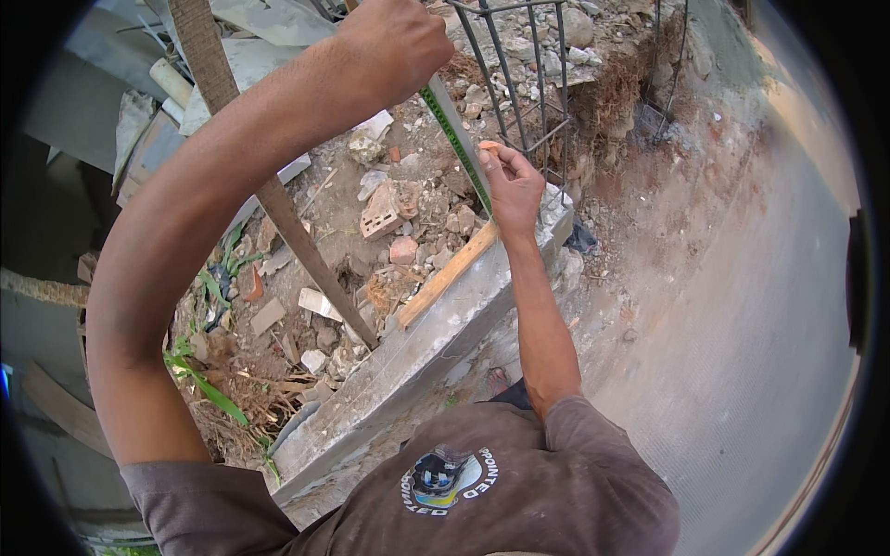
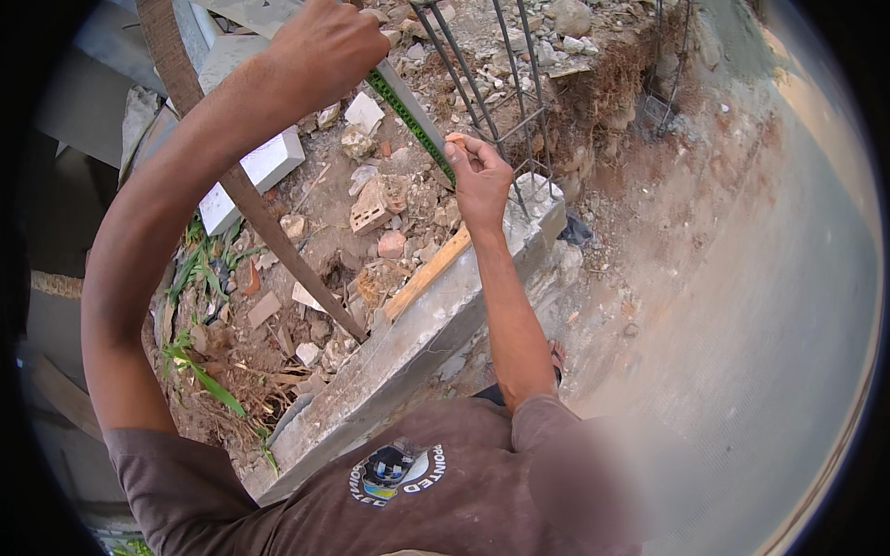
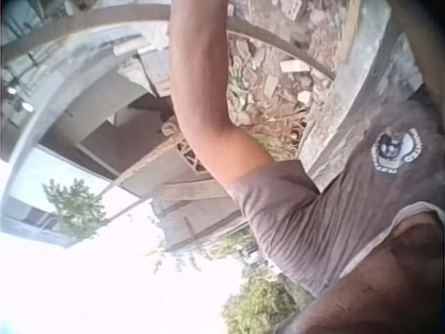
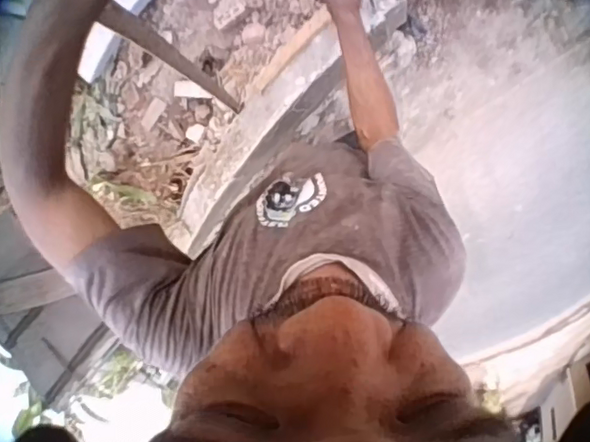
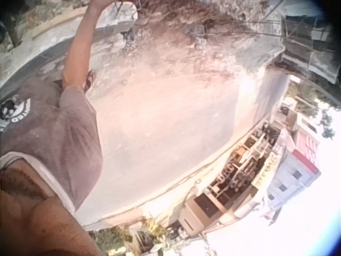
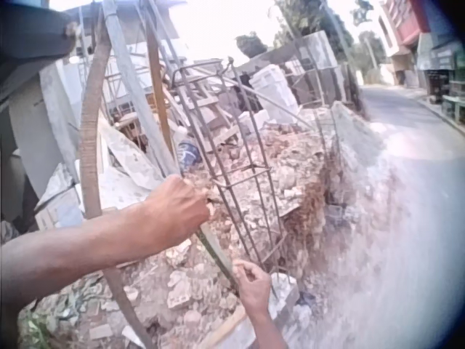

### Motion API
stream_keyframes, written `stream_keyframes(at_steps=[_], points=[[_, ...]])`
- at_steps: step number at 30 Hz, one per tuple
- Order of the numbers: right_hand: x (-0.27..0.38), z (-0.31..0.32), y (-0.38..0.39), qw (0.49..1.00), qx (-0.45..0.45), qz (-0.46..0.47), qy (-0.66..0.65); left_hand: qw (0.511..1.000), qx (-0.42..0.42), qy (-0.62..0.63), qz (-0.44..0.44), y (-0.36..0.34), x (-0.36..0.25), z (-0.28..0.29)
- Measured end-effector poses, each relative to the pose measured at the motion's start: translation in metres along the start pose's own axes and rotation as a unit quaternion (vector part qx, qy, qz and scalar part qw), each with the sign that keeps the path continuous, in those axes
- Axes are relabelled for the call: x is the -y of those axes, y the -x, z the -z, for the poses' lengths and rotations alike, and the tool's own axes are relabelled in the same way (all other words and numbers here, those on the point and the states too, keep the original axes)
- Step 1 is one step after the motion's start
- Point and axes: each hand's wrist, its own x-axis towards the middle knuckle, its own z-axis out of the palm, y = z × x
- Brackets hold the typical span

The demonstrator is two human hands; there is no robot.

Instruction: The person measures a vertical metal rebar column using a tape measure and then ties a thin wire around the rebar. The person wraps the wire around the rebar multiple times and twists it to secure it.

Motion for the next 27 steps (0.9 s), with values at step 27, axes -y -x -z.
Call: stream_keyframes(at_steps=[27], points=[[-0.047,0.079,0.029,0.99,0.003,-0.1,0.103,1.0,-0.021,0.008,-0.008,0.01,0.003,0.002]])
